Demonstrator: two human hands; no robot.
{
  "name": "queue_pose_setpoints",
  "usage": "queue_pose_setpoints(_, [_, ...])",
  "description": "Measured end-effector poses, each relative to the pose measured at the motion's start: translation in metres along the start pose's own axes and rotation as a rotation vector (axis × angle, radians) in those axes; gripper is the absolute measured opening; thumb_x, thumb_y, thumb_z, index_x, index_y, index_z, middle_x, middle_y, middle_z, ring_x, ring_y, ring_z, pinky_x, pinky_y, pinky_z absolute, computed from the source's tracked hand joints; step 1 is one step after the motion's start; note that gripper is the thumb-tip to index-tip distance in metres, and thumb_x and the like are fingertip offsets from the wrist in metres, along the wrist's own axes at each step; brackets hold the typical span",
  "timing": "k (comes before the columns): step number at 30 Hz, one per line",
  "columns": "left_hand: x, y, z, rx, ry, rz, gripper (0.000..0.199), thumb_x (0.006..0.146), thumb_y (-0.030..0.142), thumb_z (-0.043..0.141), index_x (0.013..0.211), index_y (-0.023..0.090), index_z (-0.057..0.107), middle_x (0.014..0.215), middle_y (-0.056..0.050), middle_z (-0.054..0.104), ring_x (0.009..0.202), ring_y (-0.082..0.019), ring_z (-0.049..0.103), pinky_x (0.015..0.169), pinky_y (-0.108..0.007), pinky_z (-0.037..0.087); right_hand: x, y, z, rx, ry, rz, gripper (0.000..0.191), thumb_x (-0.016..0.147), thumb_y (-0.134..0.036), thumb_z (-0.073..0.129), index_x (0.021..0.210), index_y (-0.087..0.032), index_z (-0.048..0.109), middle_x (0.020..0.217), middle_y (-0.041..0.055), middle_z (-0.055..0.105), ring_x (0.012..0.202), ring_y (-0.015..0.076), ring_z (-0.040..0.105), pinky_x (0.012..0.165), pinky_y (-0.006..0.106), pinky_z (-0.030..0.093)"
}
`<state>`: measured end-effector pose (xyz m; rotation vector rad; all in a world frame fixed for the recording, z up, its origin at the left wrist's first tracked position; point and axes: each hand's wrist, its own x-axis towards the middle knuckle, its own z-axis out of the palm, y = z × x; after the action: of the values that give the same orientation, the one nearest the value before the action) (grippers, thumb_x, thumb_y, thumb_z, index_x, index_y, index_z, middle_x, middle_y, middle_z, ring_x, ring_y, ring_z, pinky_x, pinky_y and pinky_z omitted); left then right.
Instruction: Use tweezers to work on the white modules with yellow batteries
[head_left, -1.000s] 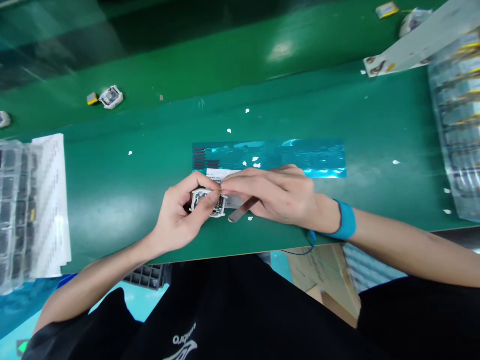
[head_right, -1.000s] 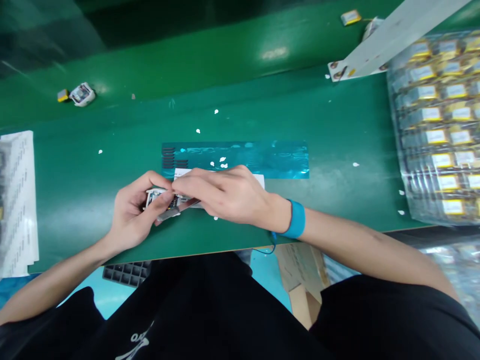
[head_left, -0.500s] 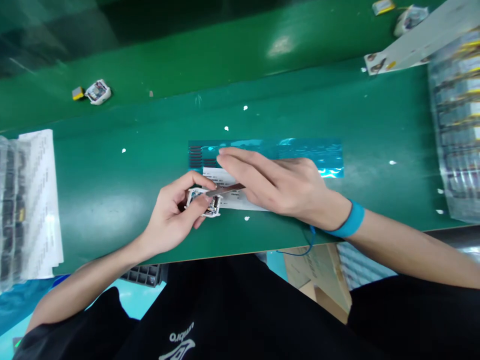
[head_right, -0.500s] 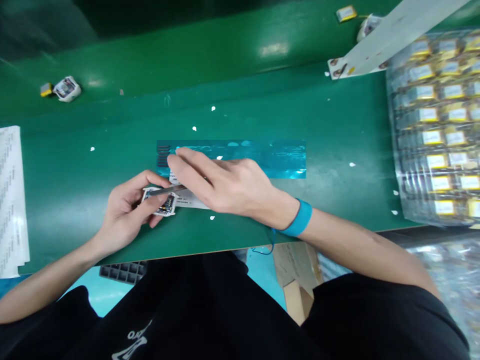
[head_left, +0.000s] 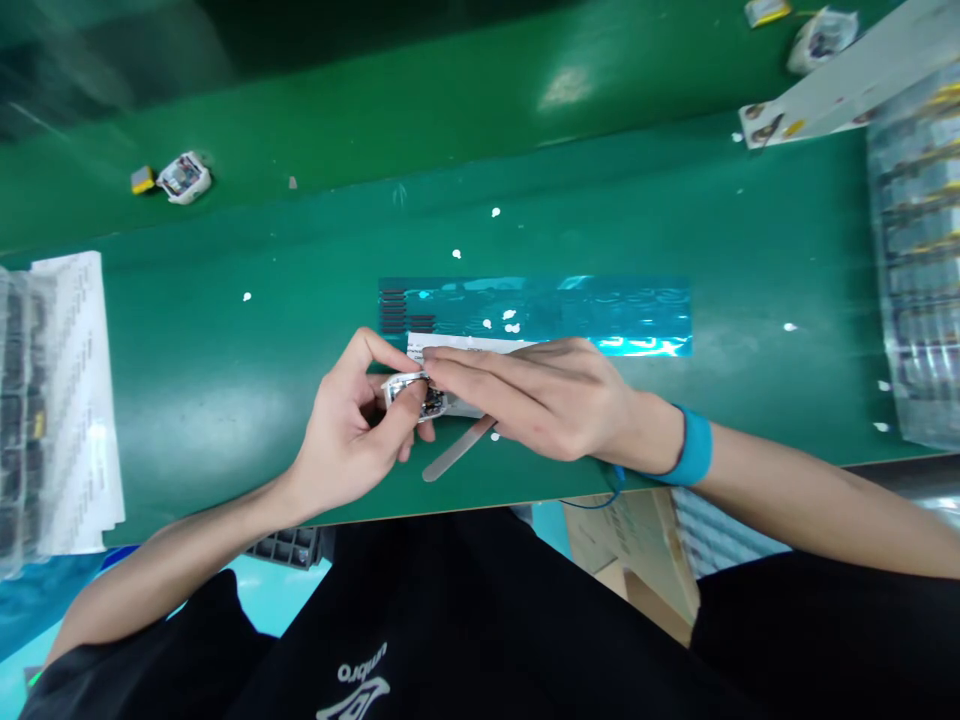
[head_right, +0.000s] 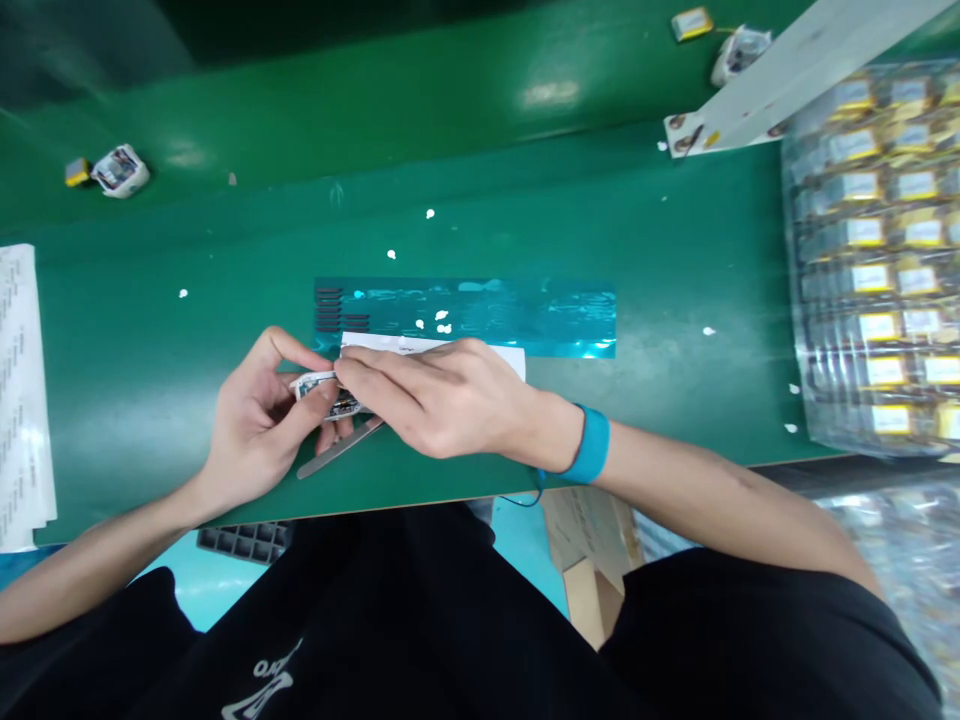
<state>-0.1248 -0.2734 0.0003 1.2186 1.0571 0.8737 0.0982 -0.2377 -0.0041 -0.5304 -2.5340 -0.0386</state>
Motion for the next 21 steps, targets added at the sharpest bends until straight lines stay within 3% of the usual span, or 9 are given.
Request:
queue_pose_setpoints(4, [-0.002, -0.002, 0.003, 0.002, -0.014, 0.041, 0.019, 0.100, 0.025, 0.065, 0.099, 0.024, 0.045, 0.059, 0.007, 0.065, 0.042, -0.013, 0.064, 0.037, -0.019, 0.048, 0.002, -0.005, 0.005, -0.041, 0.052, -0.012, 0.026, 0.104, -0.008, 0.050, 0.122, 0.001, 0.066, 0.121, 0.0193, 0.074, 0.082, 0.0193, 0.078, 0.054, 0.027, 0.062])
queue_pose_setpoints(8, [-0.003, -0.004, 0.001, 0.079, 0.031, 0.153, 0.017, 0.101, 0.020, 0.062, 0.099, 0.024, 0.046, 0.059, 0.008, 0.063, 0.046, -0.013, 0.067, 0.043, -0.020, 0.054, 0.005, -0.006, 0.004, -0.084, 0.042, -0.037, 0.027, 0.103, -0.008, 0.051, 0.123, 0.003, 0.064, 0.125, 0.0227, 0.071, 0.086, 0.0219, 0.078, 0.051, 0.029, 0.059])
queue_pose_setpoints(11, [-0.002, -0.005, -0.001, 0.100, 0.045, 0.202, 0.015, 0.101, 0.017, 0.062, 0.098, 0.022, 0.048, 0.062, 0.007, 0.063, 0.046, -0.013, 0.068, 0.042, -0.020, 0.053, 0.007, -0.005, 0.005, 0.126, 0.031, 0.116, 0.030, 0.104, -0.005, 0.044, 0.125, -0.005, 0.066, 0.124, 0.0133, 0.075, 0.092, 0.0158, 0.078, 0.057, 0.022, 0.058])
queue_pose_setpoints(13, [0.000, -0.006, -0.002, 0.102, 0.046, 0.242, 0.015, 0.100, 0.014, 0.061, 0.097, 0.022, 0.048, 0.064, 0.007, 0.063, 0.048, -0.014, 0.070, 0.044, -0.021, 0.055, 0.008, -0.004, 0.007, 0.341, 0.071, 0.275, 0.027, 0.107, -0.011, 0.047, 0.123, -0.011, 0.069, 0.105, 0.0052, 0.080, 0.078, 0.0095, 0.075, 0.058, 0.018, 0.054])
queue_pose_setpoints(16, [0.000, -0.006, -0.001, 0.109, 0.016, 0.288, 0.016, 0.099, 0.010, 0.060, 0.097, 0.021, 0.049, 0.071, 0.005, 0.067, 0.053, -0.014, 0.072, 0.049, -0.021, 0.058, 0.011, -0.003, 0.012, 0.567, 0.115, 0.432, 0.022, 0.107, -0.030, 0.060, 0.109, -0.014, 0.075, 0.069, -0.0034, 0.072, 0.050, 0.0042, 0.055, 0.049, 0.018, 0.041])
queue_pose_setpoints(18, [-0.001, -0.007, -0.001, 0.131, -0.005, 0.292, 0.017, 0.098, 0.008, 0.061, 0.098, 0.021, 0.050, 0.075, 0.003, 0.070, 0.056, -0.013, 0.073, 0.051, -0.021, 0.059, 0.013, -0.004, 0.013, 0.673, 0.113, 0.467, 0.025, 0.103, -0.036, 0.067, 0.097, -0.013, 0.076, 0.060, -0.0049, 0.065, 0.046, 0.0034, 0.045, 0.047, 0.020, 0.035])
queue_pose_setpoints(21, [-0.003, -0.010, -0.002, 0.168, -0.020, 0.298, 0.018, 0.097, 0.009, 0.065, 0.102, 0.020, 0.052, 0.076, 0.003, 0.073, 0.061, -0.014, 0.075, 0.057, -0.022, 0.062, 0.017, -0.005, 0.011, 0.824, 0.099, 0.532, 0.021, 0.099, -0.035, 0.072, 0.094, -0.014, 0.076, 0.063, -0.0043, 0.066, 0.048, 0.0036, 0.044, 0.046, 0.020, 0.032])
